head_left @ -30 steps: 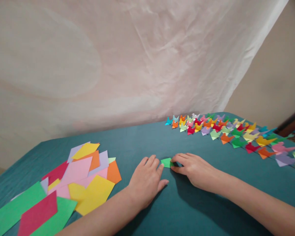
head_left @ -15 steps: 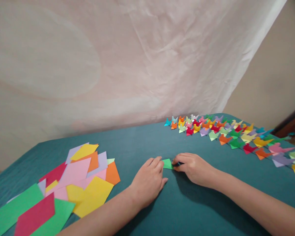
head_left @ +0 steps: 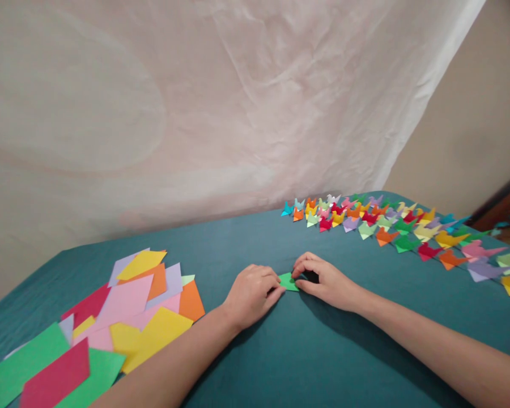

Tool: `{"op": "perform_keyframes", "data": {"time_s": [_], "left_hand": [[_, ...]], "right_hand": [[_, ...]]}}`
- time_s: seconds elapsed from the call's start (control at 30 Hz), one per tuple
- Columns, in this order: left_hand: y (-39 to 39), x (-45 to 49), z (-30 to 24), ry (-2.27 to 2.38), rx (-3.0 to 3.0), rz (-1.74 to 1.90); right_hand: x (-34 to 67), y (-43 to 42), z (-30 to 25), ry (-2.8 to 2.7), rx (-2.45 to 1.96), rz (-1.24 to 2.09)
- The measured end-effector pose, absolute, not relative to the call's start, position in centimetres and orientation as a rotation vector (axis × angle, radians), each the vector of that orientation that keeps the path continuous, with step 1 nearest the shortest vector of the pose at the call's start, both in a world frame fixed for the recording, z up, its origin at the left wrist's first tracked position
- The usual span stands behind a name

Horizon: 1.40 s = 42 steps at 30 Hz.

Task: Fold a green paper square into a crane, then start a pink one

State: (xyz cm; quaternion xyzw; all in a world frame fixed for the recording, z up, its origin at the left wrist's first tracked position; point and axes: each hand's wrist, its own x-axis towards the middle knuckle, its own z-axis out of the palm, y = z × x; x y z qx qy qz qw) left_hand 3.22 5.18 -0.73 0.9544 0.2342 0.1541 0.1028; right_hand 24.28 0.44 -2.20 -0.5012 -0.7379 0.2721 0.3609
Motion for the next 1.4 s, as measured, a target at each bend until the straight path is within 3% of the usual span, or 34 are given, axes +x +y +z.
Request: {"op": "perform_keyframes", "data": {"time_s": [0.53,1.4], "left_hand": [[5.7,3.5,-1.2,0.677,2.514,0.545],[5.0,4.6,-0.9,0.785,2.502,0.587]], "right_hand": [[24.2,0.8,-1.9,-1.937,-1.313,0.787],[24.1,1.3,-1.5,-1.946,-1.328,0.842]]}}
